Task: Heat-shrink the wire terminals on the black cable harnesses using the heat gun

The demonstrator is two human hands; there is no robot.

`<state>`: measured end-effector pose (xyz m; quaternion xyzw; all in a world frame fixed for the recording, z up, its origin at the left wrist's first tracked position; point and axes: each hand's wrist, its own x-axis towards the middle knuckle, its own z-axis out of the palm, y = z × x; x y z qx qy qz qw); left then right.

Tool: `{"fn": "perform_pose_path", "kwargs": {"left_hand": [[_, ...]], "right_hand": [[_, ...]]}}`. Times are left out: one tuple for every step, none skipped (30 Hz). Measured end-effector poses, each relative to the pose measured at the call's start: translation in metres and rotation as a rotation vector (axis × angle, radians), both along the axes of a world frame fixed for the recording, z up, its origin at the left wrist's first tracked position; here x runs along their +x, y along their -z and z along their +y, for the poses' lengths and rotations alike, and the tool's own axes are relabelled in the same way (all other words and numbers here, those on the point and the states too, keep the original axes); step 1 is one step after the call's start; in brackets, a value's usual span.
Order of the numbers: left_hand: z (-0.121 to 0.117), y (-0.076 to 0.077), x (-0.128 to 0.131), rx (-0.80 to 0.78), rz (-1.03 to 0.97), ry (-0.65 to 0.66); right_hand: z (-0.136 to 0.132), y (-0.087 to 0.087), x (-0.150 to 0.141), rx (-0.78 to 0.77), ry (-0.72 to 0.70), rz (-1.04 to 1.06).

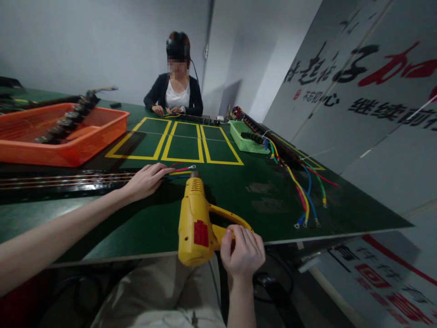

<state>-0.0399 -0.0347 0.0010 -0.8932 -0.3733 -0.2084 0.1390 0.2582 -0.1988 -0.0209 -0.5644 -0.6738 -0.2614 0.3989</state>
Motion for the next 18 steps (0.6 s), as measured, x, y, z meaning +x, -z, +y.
{"fn": "perform_pose_path", "kwargs": {"left_hand": [[0.001, 0.000, 0.000, -0.007, -0.008, -0.008], [0.002, 0.001, 0.000, -0.015, -0.017, -0.018], [0.003, 0.001, 0.000, -0.020, -0.023, -0.026], [0.003, 0.001, 0.000, -0.025, -0.025, -0.031], [0.004, 0.001, 0.000, -0.026, -0.025, -0.032], [0.004, 0.001, 0.001, -0.024, -0.024, -0.030], [0.003, 0.001, 0.001, -0.019, -0.020, -0.025], [0.003, 0.001, 0.001, -0.014, -0.013, -0.018], [0.002, 0.001, 0.002, -0.009, -0.002, -0.012], [0.002, 0.001, 0.002, -0.005, 0.012, -0.009], [0.001, 0.000, 0.002, -0.002, 0.023, -0.010], [0.001, 0.000, 0.002, -0.003, 0.032, -0.013], [0.001, 0.000, 0.003, -0.006, 0.035, -0.015], [0.001, 0.000, 0.003, -0.010, 0.032, -0.016], [0.001, 0.000, 0.003, -0.015, 0.025, -0.016], [0.001, 0.000, 0.003, -0.020, 0.018, -0.015], [0.002, 0.000, 0.003, -0.025, 0.013, -0.015], [0.002, 0.000, 0.003, -0.027, 0.010, -0.016]], "right_hand": [[0.000, 0.000, 0.001, 0.001, 0.007, -0.002], [0.000, 0.001, 0.002, 0.002, 0.011, -0.004], [0.000, 0.000, 0.002, 0.002, 0.012, -0.007], [0.000, 0.000, 0.002, 0.002, 0.012, -0.009], [0.000, 0.000, 0.002, 0.002, 0.011, -0.011], [-0.001, -0.001, 0.001, 0.003, 0.011, -0.012], [-0.001, -0.001, 0.000, 0.004, 0.011, -0.012], [-0.001, -0.001, -0.002, 0.005, 0.012, -0.011], [-0.001, -0.001, -0.004, 0.006, 0.013, -0.007], [-0.001, 0.000, -0.008, 0.006, 0.013, -0.002], [-0.002, 0.000, -0.011, 0.005, 0.012, 0.004], [-0.002, 0.001, -0.016, 0.002, 0.008, 0.010], [-0.003, 0.001, -0.020, -0.003, 0.002, 0.016], [-0.004, 0.002, -0.024, -0.008, -0.007, 0.023], [-0.004, 0.003, -0.029, -0.014, -0.017, 0.029], [-0.005, 0.003, -0.033, -0.019, -0.028, 0.035], [-0.006, 0.004, -0.037, -0.024, -0.038, 0.040], [-0.006, 0.004, -0.040, -0.028, -0.047, 0.046]]}}
